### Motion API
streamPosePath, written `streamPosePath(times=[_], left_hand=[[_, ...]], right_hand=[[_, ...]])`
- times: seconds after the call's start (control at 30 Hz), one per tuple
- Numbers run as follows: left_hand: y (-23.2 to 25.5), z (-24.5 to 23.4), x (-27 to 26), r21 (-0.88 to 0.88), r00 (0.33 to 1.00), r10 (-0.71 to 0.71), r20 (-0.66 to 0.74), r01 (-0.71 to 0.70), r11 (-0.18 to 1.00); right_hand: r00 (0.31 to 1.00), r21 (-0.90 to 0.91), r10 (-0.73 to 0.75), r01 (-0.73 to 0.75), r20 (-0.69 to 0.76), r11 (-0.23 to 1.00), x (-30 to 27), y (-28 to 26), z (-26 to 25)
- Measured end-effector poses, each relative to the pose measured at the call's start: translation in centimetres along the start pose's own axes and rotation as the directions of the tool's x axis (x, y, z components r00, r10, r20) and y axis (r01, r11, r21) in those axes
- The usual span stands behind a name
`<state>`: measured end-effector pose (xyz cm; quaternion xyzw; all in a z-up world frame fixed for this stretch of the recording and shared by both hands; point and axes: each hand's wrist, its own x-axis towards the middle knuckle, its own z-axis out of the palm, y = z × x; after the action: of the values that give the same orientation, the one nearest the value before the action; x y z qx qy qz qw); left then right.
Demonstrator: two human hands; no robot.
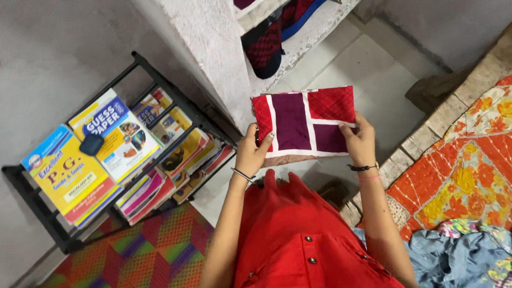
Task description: The person picks up several folded items of clothing, including shirts and trousers, from a bed and stacks them into different sections of a storage shelf.
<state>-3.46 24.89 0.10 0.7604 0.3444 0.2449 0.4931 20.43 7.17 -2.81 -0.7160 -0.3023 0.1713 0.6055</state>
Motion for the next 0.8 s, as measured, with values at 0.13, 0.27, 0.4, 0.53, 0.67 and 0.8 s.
streamPosePath(times=[0.13, 0.27, 0.4, 0.53, 0.67, 0.8], left_hand=[[0.2, 0.8, 2.3, -0.081, 0.998, 0.047, -0.040, -0.050, 0.995], [0.1, 2.1, 4.6, -0.153, 0.993, -0.115, 0.002, 0.114, 0.982], [0.2, 4.7, 7.1, -0.476, 0.989, -0.147, 0.011, 0.134, 0.869], [1.5, 7.6, 9.9, -0.762, 0.986, -0.154, 0.068, 0.151, 0.630], [4.3, 11.8, 12.7, -0.855, 0.971, -0.241, 0.006, 0.130, 0.502], [6.9, 13.8, 16.6, -0.843, 0.894, -0.421, -0.152, 0.105, 0.528]], right_hand=[[0.996, -0.206, -0.087, 0.077, -0.036, 0.975, 3.8, -1.5, -0.1], [0.981, -0.311, -0.195, 0.180, -0.020, 0.933, 9.0, -2.9, -0.5], [0.924, -0.394, -0.374, 0.375, 0.081, 0.839, 16.1, -5.1, 0.0], [0.804, -0.337, -0.552, 0.594, 0.221, 0.731, 23.6, -8.3, 1.3], [0.623, -0.337, -0.710, 0.779, 0.329, 0.528, 30.1, -12.0, 3.3], [0.441, -0.345, -0.837, 0.879, 0.324, 0.330, 34.5, -15.6, 5.8]])
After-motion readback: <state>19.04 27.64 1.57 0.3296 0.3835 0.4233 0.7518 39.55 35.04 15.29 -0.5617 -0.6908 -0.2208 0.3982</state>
